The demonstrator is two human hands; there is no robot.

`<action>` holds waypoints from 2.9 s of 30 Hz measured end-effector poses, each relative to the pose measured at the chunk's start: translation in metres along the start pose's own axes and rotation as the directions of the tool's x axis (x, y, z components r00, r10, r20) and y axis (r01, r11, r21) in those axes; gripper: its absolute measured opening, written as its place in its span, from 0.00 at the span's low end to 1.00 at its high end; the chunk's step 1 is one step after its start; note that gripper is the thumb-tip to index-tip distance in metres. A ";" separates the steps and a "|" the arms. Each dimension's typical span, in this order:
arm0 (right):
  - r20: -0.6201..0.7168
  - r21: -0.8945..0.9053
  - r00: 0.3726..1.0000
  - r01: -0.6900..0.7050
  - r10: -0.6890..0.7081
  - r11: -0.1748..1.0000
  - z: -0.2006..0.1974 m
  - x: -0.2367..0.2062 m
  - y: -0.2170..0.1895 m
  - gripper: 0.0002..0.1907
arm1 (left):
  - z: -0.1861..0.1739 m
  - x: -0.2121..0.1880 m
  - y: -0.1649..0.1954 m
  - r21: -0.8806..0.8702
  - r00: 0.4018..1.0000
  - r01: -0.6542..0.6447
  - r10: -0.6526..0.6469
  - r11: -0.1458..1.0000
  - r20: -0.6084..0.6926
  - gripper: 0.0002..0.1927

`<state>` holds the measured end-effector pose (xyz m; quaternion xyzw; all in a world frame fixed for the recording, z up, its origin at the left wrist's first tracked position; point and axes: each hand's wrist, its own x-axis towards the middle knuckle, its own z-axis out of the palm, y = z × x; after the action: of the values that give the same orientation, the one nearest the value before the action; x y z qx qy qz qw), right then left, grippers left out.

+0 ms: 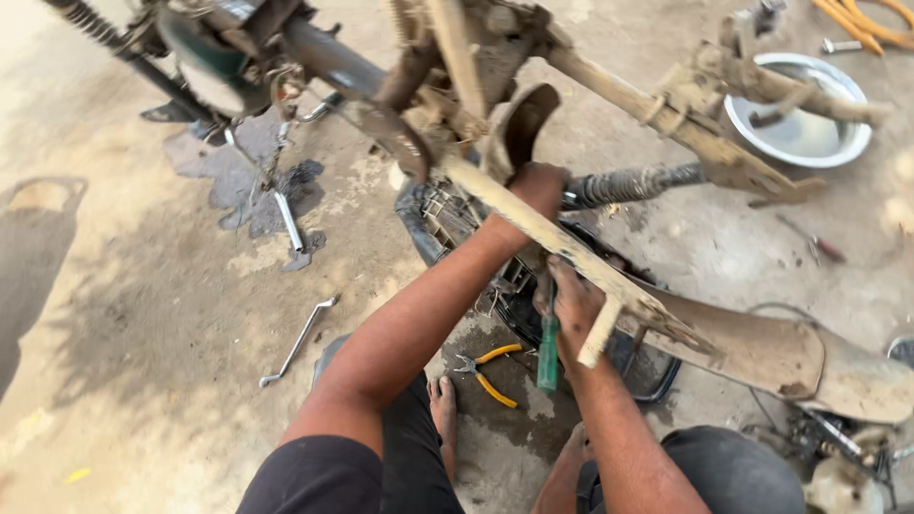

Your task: The person sits on the ground beside a motorcycle frame and works on components under the body panel, using pliers and a screwdriver to loosen, adjust and manipulate parts and fasteners, handling small hardware pieces one at a time.

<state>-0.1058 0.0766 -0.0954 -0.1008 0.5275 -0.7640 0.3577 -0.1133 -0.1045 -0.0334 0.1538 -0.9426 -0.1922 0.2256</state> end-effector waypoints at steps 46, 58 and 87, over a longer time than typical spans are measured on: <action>-0.098 0.180 0.988 0.133 -0.117 0.975 0.060 0.011 0.014 0.09 | -0.122 -0.224 0.090 -0.438 0.973 0.141 -0.206 0.888 -0.105 0.28; -0.054 0.301 0.989 0.151 -0.141 0.942 0.029 0.043 0.003 0.45 | -0.119 -0.225 0.094 -0.429 0.947 0.121 -0.233 0.895 -0.219 0.20; -0.036 0.084 0.978 0.209 -0.206 0.974 0.029 0.053 -0.019 0.50 | -0.078 -0.202 0.088 -0.258 0.830 0.026 -0.165 0.966 -0.533 0.16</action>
<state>-0.1371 0.0244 -0.0786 -0.1291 0.4849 -0.8209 0.2727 0.0786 0.0264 -0.0049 0.2211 -0.7987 -0.2635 0.4938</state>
